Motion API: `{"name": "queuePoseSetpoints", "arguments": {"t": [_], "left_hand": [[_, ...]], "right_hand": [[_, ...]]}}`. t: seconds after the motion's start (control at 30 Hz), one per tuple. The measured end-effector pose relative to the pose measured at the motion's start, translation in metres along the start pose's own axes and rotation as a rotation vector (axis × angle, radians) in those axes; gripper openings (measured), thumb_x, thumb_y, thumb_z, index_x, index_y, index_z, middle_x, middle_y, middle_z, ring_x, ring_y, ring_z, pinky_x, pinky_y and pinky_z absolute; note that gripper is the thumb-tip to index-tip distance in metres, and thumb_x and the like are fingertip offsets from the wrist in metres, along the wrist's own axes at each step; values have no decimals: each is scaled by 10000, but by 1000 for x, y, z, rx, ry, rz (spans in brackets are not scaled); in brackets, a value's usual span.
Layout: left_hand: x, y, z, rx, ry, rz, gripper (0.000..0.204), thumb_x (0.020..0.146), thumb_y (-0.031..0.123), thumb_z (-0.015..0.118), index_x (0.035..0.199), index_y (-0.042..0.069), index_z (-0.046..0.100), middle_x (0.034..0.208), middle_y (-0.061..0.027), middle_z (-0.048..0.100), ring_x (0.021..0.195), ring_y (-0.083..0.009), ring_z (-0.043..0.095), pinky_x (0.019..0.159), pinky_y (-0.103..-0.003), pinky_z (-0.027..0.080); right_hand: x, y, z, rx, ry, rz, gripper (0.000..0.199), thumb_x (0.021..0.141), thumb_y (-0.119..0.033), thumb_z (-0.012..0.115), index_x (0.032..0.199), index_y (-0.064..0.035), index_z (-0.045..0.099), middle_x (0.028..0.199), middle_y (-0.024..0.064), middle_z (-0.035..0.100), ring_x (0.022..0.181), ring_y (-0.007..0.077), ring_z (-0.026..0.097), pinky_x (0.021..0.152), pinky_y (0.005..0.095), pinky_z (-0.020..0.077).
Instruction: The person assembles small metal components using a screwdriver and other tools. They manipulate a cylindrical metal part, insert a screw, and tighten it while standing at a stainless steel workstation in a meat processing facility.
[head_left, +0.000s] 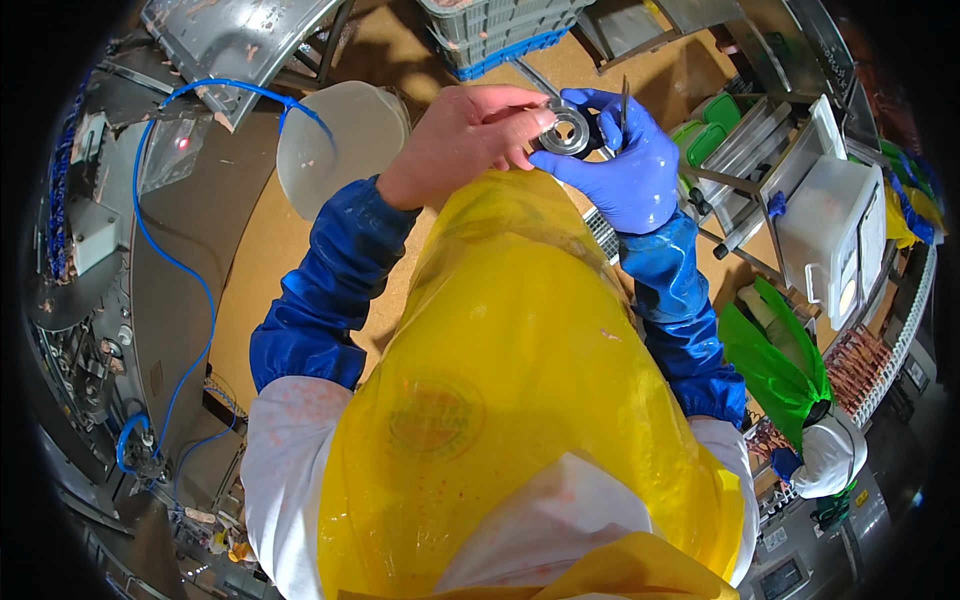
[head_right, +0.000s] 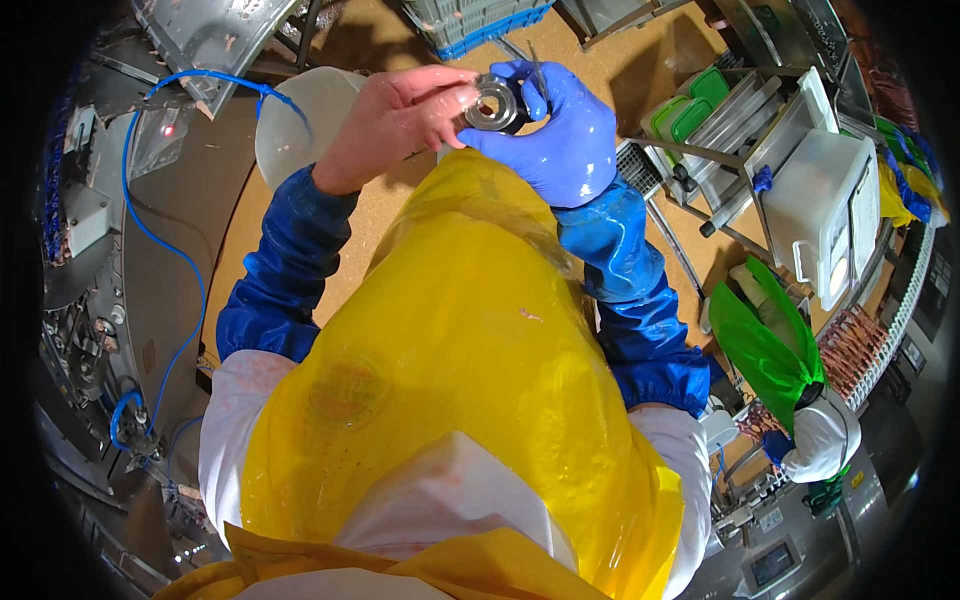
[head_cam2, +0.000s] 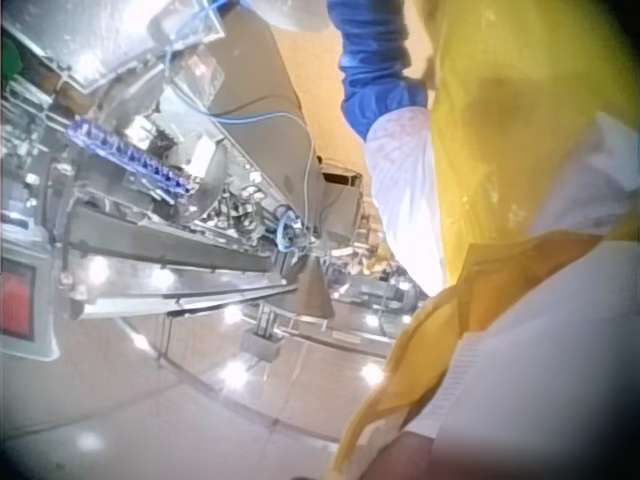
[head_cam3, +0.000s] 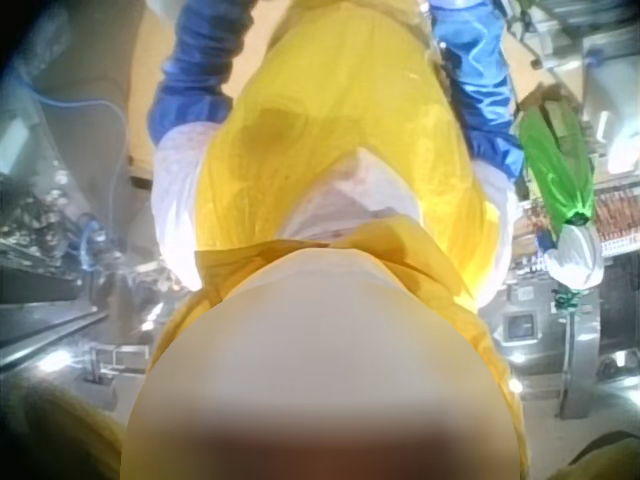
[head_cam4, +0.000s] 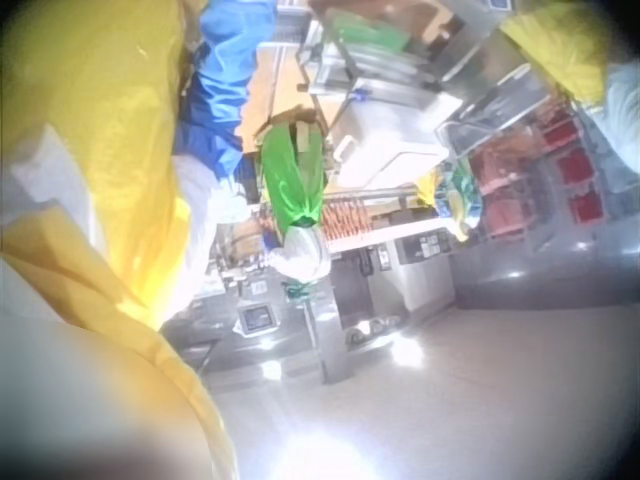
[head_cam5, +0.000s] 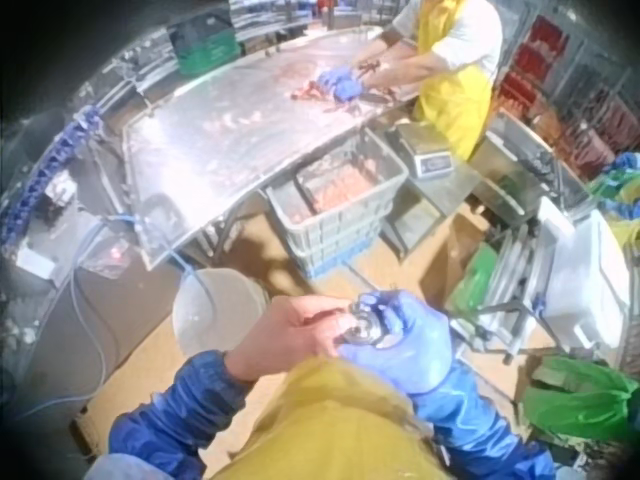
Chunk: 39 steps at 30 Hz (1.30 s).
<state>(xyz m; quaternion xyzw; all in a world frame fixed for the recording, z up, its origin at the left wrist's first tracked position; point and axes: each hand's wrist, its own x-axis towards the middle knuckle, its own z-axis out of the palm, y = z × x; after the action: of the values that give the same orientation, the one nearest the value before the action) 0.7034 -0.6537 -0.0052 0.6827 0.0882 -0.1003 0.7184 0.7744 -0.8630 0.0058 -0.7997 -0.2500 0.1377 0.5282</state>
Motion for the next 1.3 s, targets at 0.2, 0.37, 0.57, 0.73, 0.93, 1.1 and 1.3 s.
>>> {"name": "queuePoseSetpoints", "arguments": {"t": [0.2, 0.37, 0.57, 0.73, 0.93, 1.1, 1.3], "left_hand": [[-6, -19, 3, -602, -204, -174, 382, 1065, 337, 661, 1321, 53, 678, 1095, 27, 713, 919, -75, 646, 814, -251, 513], [-13, -23, 23, -914, -278, -212, 383, 1081, 434, 614, 1349, 164, 649, 1330, 60, 650, 1157, -60, 543, 977, -300, 426], [-13, -20, 22, -841, -238, -209, 397, 1073, 447, 621, 1341, 157, 656, 1354, 47, 644, 1167, -79, 558, 983, -323, 445], [-9, -25, 15, -774, -261, -186, 340, 1095, 362, 580, 1312, 110, 650, 1272, 13, 650, 1119, -117, 575, 961, -330, 478], [-7, -23, 24, -824, -183, -210, 304, 1080, 300, 604, 1273, 76, 677, 1226, 11, 680, 1064, -108, 600, 938, -324, 507], [-6, -14, 19, -554, -145, -214, 267, 1040, 234, 667, 1234, 53, 693, 1199, -22, 705, 991, -109, 646, 885, -296, 557], [-9, -14, 28, -637, -112, -158, 273, 1024, 235, 688, 1214, 41, 708, 1187, -40, 723, 978, -120, 697, 854, -311, 615]], "right_hand": [[2, 11, 5, 63, 102, -55, 618, 660, -296, 1015, 1179, -76, 762, 849, 4, 645, 748, 99, 561, 708, 267, 528], [5, 5, 2, 38, 75, -65, 629, 653, -302, 1018, 1188, -83, 769, 849, 1, 636, 738, 105, 534, 697, 271, 520], [5, 3, 0, 19, 60, -115, 633, 653, -284, 1008, 1197, -72, 764, 872, 8, 662, 763, 116, 549, 728, 283, 534], [5, -10, -4, -121, 44, -131, 605, 673, -245, 978, 1209, -72, 758, 975, 43, 728, 807, 155, 652, 791, 300, 571], [3, -17, -6, -177, 31, -164, 564, 696, -167, 930, 1225, -84, 756, 1035, 46, 728, 857, 189, 703, 819, 304, 584], [2, -19, -15, -208, -30, -133, 571, 697, -174, 934, 1231, -90, 752, 1021, 54, 731, 866, 192, 702, 812, 300, 578], [-1, -19, -16, -152, -32, -163, 605, 701, -219, 954, 1251, -87, 738, 1004, 61, 733, 836, 182, 675, 801, 308, 572]]}}
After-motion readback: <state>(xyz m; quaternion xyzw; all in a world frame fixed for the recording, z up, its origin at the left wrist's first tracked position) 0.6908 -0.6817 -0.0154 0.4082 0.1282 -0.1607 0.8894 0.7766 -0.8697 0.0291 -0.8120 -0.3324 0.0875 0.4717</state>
